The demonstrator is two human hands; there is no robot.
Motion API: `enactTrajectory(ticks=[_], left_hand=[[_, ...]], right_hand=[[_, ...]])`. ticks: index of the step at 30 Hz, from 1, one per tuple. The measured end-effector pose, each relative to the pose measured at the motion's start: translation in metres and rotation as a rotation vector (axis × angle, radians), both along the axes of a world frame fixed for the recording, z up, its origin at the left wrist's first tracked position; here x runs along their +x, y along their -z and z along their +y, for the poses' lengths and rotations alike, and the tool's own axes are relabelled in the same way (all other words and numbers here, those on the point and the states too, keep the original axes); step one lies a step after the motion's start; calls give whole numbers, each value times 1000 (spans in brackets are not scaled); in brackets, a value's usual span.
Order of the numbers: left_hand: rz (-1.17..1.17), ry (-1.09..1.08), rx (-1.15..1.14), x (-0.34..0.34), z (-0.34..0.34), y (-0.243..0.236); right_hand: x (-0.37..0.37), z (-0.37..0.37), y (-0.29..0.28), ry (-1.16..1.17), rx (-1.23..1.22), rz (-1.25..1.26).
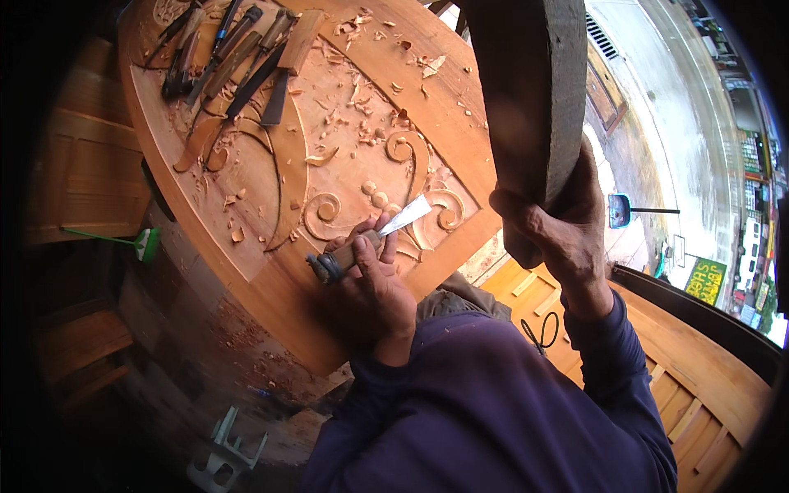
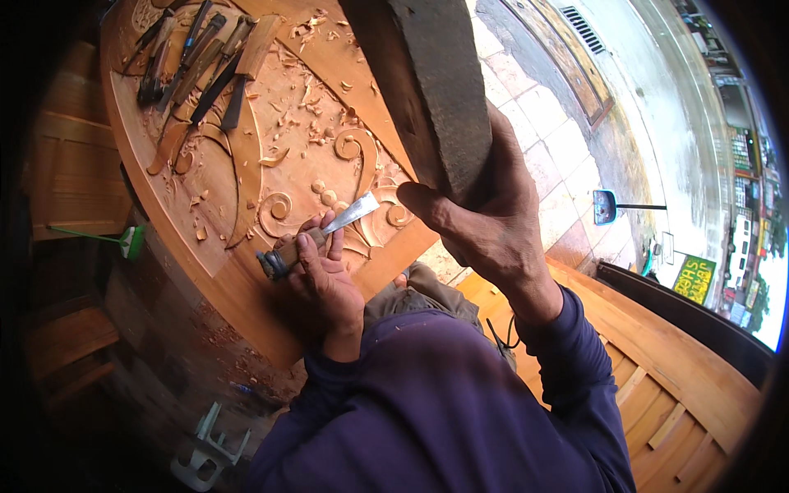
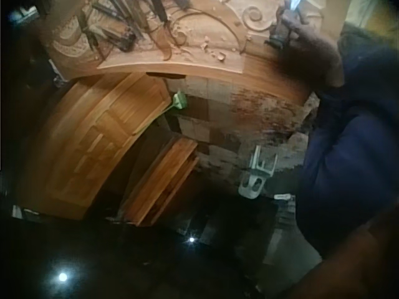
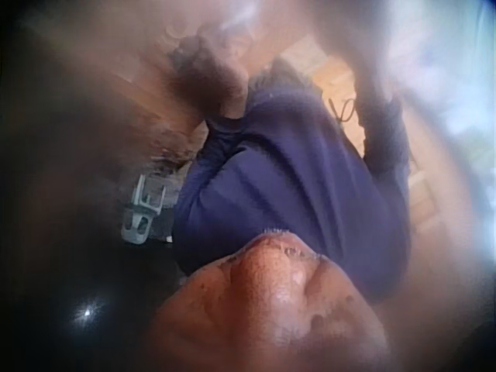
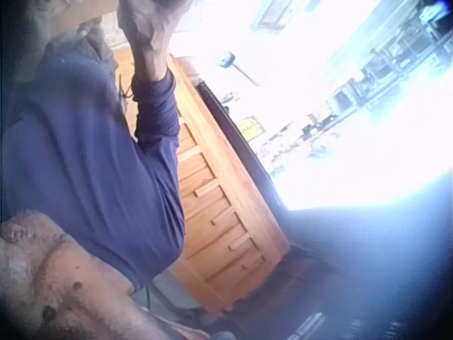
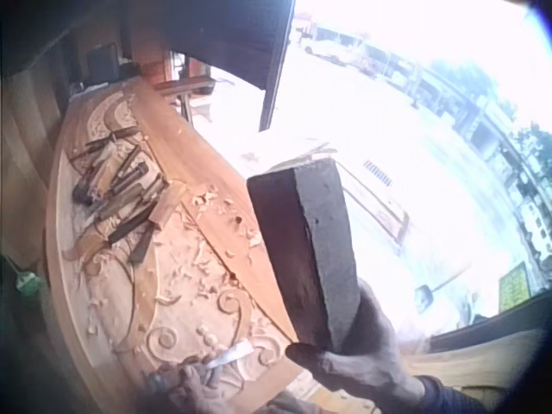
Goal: The person carves a decorative floral pattern into a wooden panel using a mallet and a chisel.
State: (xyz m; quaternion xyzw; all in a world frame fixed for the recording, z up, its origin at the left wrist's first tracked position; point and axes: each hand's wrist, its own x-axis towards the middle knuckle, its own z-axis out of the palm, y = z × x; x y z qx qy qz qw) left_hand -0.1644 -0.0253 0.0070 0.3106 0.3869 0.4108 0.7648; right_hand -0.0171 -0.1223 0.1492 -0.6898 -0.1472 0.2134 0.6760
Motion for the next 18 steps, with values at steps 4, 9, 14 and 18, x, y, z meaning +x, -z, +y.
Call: enactTrajectory(ticks=[4,9,14,18], left_hand=[[43,-73,69,6,-15,-2],[102,-138,146,11,-26,7],[175,-257,147,8,-35,40],[287,-274,217,3,-45,71]], right_hand=[[5,17,1,-168,100,3],[13,34,4,-324,129,-168],[5,85,-5,-672,179,-469],[-13,131,8,-912,43,-1035]])
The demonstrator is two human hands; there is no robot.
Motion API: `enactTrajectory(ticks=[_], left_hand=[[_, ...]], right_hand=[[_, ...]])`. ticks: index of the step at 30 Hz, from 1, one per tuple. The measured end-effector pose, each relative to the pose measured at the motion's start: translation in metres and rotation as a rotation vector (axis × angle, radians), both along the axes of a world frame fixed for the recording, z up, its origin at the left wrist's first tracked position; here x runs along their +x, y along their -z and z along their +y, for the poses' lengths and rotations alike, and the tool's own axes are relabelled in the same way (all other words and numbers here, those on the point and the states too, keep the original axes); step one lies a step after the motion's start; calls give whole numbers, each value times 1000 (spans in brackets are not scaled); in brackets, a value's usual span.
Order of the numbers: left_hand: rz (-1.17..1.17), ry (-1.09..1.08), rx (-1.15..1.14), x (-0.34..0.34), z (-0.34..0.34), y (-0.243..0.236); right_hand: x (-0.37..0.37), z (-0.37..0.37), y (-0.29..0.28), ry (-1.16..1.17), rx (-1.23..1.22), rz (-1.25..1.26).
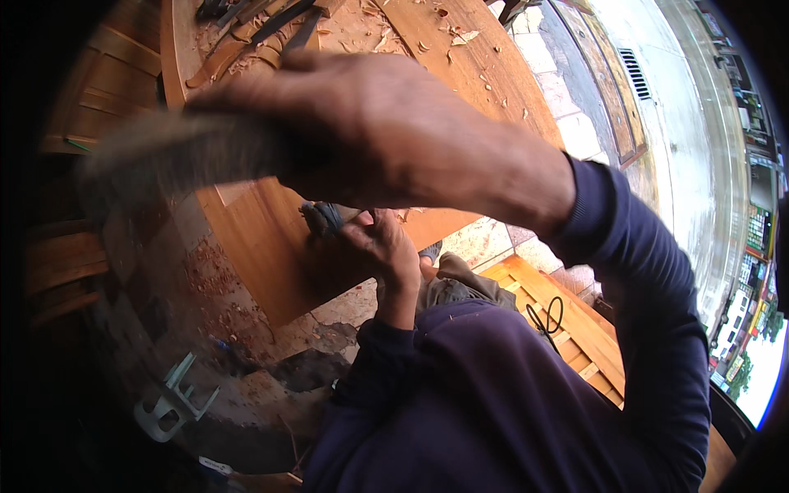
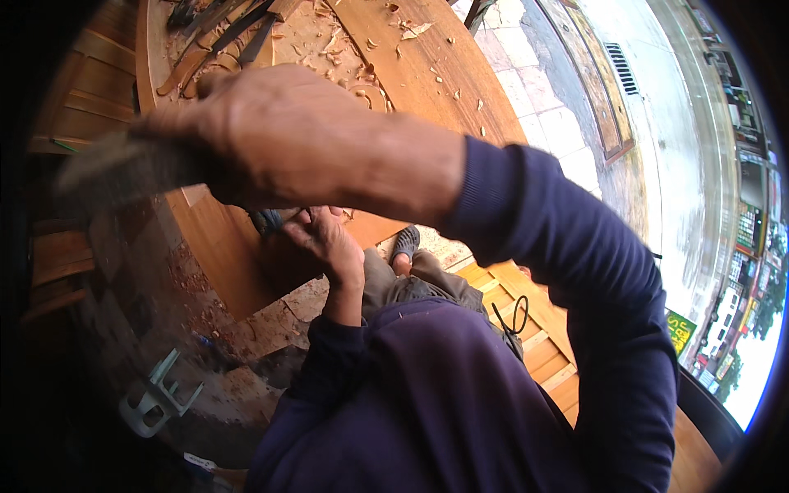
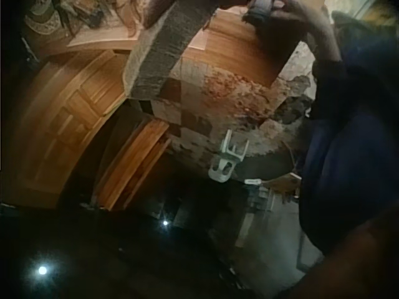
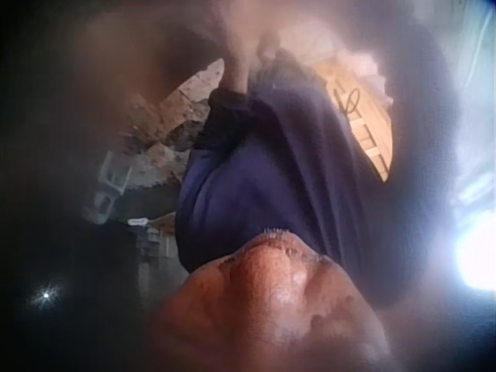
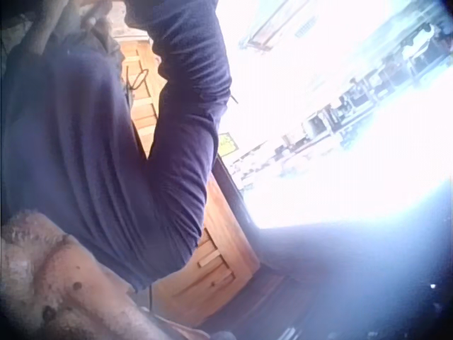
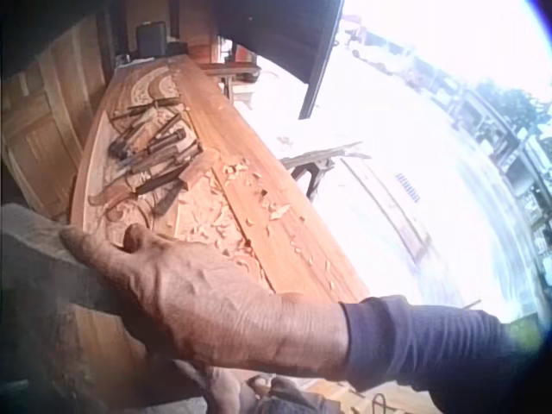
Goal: The person carves a decorative floral pattern into a wooden panel using a mallet and a chisel.
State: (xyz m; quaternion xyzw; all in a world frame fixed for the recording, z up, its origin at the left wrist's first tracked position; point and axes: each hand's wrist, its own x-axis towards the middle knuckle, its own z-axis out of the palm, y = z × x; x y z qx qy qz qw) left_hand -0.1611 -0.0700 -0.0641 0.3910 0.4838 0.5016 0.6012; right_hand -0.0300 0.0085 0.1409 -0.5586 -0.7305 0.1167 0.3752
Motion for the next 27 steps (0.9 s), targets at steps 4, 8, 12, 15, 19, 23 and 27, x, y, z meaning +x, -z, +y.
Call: enactTrajectory(ticks=[4,8,12,15,19,23,27], left_hand=[[-213,-18,-41,18,25,-49],[-225,65,-90,20,23,-57],[-277,13,-104,11,27,-36],[-262,3,-151,25,24,-52],[-314,132,-174,18,35,-53],[-253,96,-124,18,37,-57],[-246,229,-172,16,44,-58]], right_hand=[[10,39,4,-303,41,-541],[13,39,8,-350,92,-648],[6,51,20,-297,63,-545],[25,43,12,-333,139,-588],[32,47,26,-355,183,-451],[36,46,27,-335,84,-455],[37,49,17,-263,-114,-545]])
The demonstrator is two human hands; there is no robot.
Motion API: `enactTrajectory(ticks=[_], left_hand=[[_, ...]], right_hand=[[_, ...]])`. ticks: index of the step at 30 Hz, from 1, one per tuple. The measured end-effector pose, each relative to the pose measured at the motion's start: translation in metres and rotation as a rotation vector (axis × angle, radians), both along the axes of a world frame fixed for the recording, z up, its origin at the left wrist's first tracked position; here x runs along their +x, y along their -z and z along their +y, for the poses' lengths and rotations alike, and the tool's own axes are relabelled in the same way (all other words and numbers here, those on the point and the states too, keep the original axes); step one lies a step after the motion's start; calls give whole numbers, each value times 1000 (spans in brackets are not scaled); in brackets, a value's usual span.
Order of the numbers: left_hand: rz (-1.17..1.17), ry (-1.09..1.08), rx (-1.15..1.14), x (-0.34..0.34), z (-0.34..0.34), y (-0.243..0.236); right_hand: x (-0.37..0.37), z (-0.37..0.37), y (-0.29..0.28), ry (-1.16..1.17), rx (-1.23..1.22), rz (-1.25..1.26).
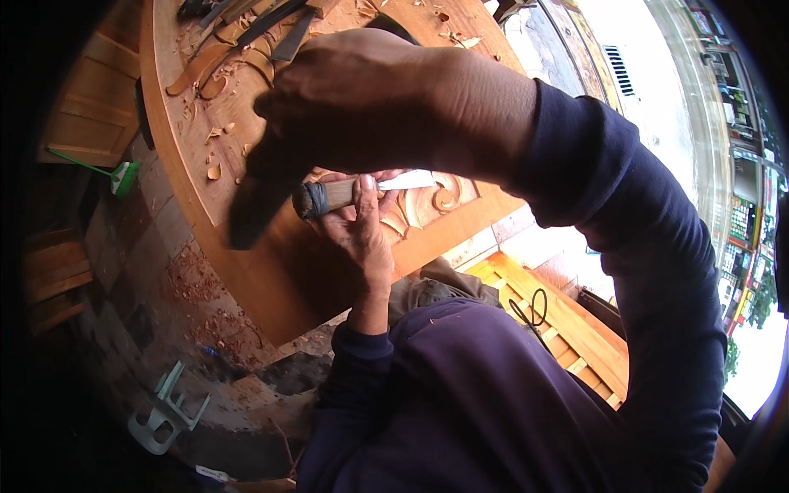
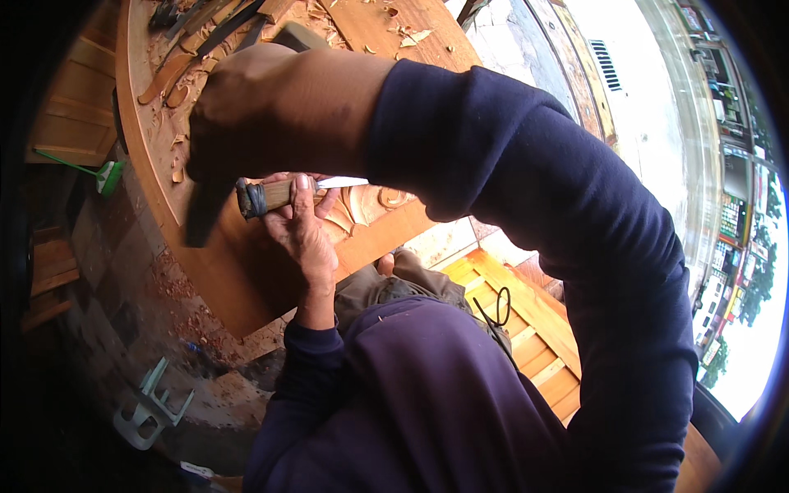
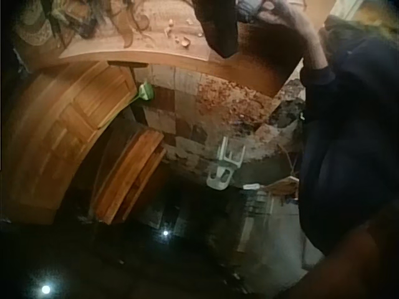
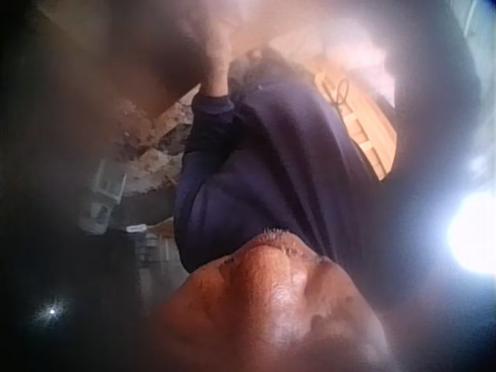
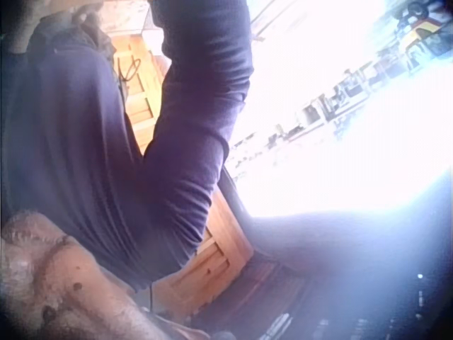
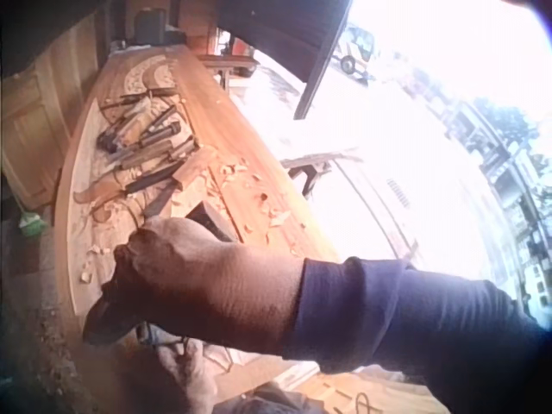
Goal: The person carves a decorative floral pattern into a wooden panel using a mallet and a chisel.
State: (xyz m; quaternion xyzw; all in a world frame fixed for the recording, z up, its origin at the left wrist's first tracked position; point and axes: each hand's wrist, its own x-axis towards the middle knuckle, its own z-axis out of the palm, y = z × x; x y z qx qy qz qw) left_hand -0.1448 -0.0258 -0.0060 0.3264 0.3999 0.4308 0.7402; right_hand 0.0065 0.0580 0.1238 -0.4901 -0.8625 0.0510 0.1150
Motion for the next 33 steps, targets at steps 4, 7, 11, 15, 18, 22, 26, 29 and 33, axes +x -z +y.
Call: enactTrajectory(ticks=[4,7,11,15,18,22,26,29,33], left_hand=[[-14,39,20,6,0,-4],[-42,53,-12,7,-3,-1],[-14,-21,23,0,2,3],[-22,39,8,3,1,1],[-28,50,77,3,0,10],[133,86,148,-4,6,14],[-3,207,49,13,11,-9],[21,229,73,13,14,-7],[-47,252,80,16,15,-1]], right_hand=[[14,0,12,-168,147,59],[15,-6,4,3,135,37],[11,-6,-3,135,120,72],[10,-3,-10,117,146,-6],[14,-13,-2,72,218,82],[17,-4,5,-4,201,226],[33,-12,-11,24,66,231],[38,-9,-19,-8,-20,275],[50,-13,-38,-22,-127,307]])
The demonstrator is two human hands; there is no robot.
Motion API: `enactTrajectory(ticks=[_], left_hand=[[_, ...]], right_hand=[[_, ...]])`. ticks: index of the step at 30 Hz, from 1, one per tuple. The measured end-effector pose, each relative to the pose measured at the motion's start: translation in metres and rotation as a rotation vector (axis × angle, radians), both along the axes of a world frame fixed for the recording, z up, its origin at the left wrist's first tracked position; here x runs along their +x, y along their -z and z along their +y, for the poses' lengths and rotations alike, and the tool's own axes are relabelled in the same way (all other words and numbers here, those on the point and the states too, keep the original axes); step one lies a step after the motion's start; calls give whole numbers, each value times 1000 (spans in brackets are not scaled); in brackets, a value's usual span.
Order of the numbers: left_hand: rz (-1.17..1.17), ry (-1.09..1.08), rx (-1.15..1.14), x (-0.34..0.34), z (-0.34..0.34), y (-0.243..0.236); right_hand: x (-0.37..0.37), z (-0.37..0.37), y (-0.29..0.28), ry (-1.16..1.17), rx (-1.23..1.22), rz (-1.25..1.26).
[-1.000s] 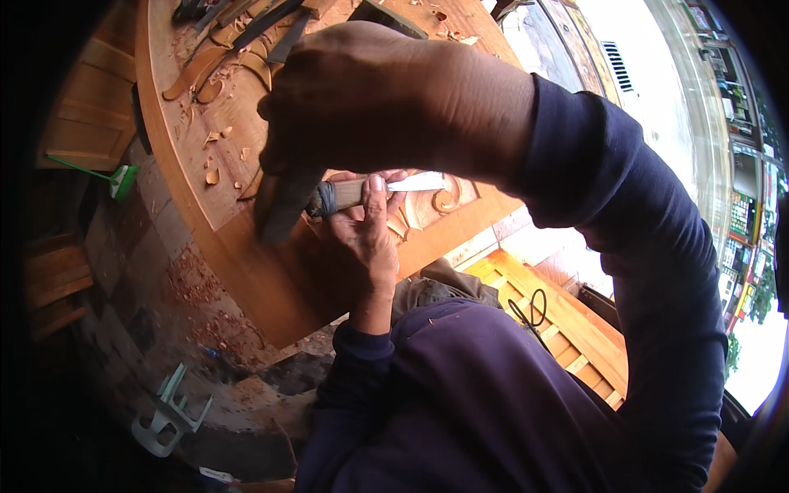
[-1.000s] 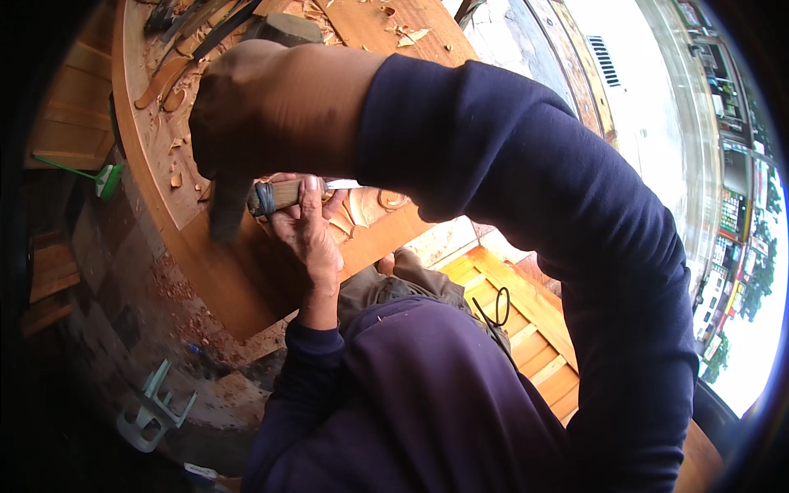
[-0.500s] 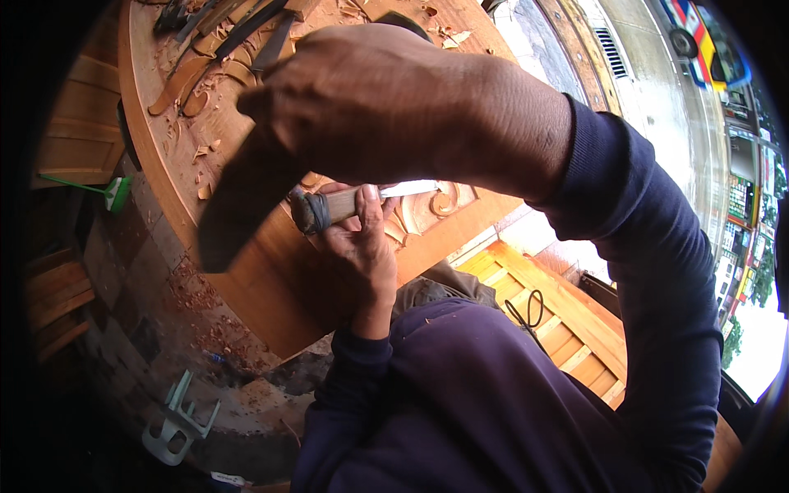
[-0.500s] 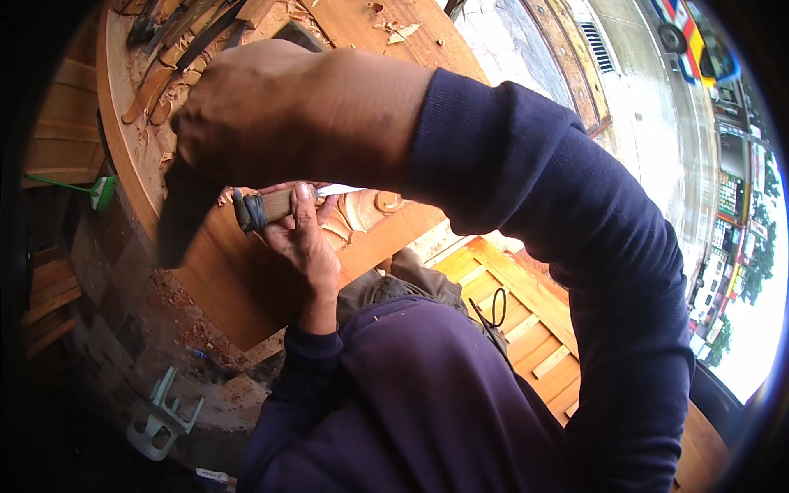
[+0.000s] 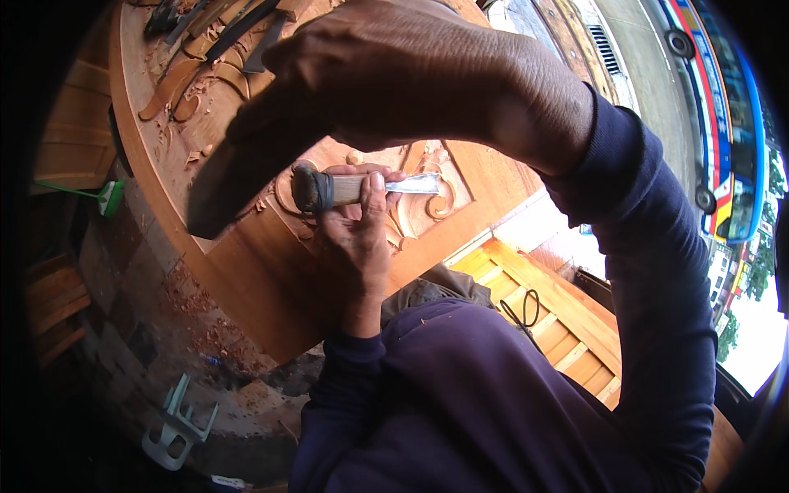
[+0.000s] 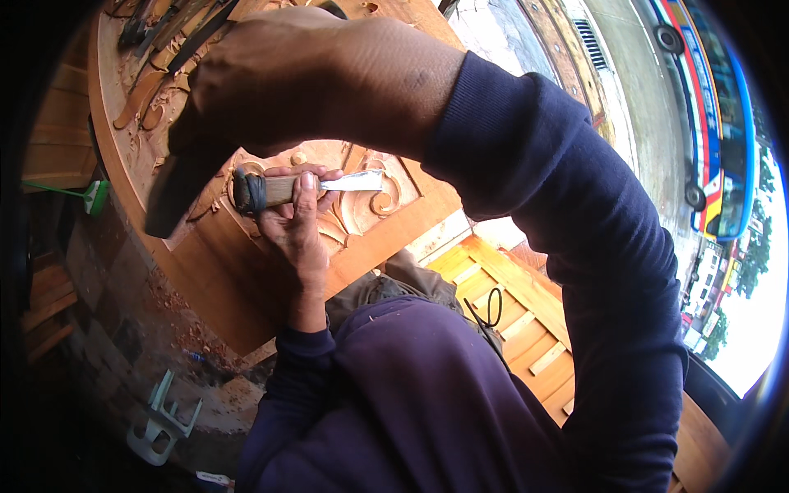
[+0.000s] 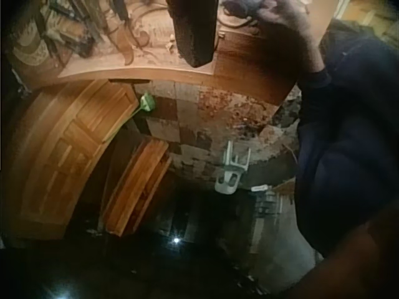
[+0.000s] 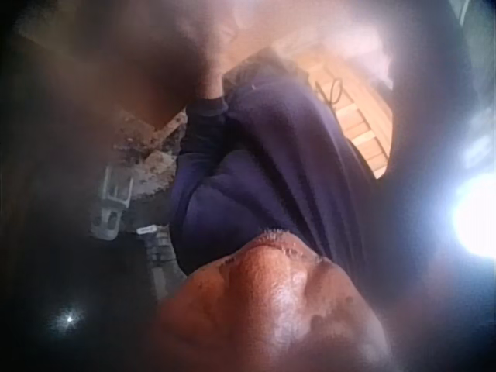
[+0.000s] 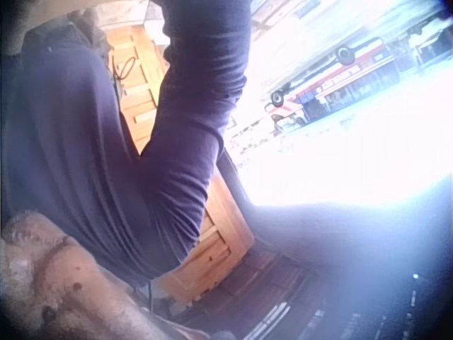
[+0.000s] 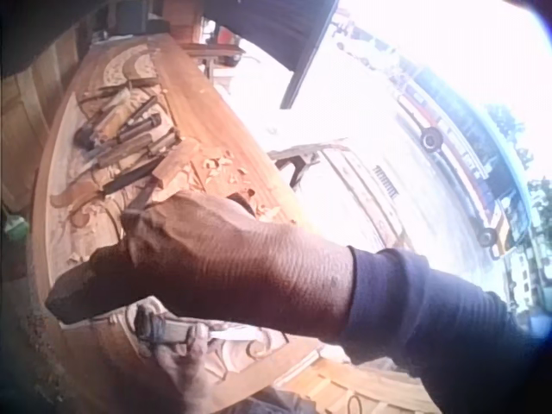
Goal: The person carves a decorative floral pattern into a wooden panel using a mallet and a chisel.
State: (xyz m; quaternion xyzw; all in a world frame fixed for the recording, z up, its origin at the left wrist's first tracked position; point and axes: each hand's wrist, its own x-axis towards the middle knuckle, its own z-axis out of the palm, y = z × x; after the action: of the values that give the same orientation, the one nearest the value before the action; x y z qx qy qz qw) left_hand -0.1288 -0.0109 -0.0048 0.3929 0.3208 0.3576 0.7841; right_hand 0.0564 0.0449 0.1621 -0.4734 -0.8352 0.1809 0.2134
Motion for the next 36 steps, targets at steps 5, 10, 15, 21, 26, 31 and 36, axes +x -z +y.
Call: enactTrajectory(ticks=[5,10,15,21,26,31,36], left_hand=[[-5,50,-8,-3,13,2],[38,43,-30,-1,21,-1],[-336,628,-215,-22,19,-9],[-340,563,-244,-65,27,-33],[78,274,-171,-95,62,-65],[804,-12,921,-126,122,-40],[980,14,1186,-109,151,-22]], right_hand=[[15,2,-12,-151,-154,70],[7,12,25,50,-74,-115],[17,0,56,209,-205,-442],[17,-86,87,839,-74,143],[-11,-178,118,1545,10,809],[-52,-192,140,1664,571,1006],[-64,-207,150,1613,173,1075]])
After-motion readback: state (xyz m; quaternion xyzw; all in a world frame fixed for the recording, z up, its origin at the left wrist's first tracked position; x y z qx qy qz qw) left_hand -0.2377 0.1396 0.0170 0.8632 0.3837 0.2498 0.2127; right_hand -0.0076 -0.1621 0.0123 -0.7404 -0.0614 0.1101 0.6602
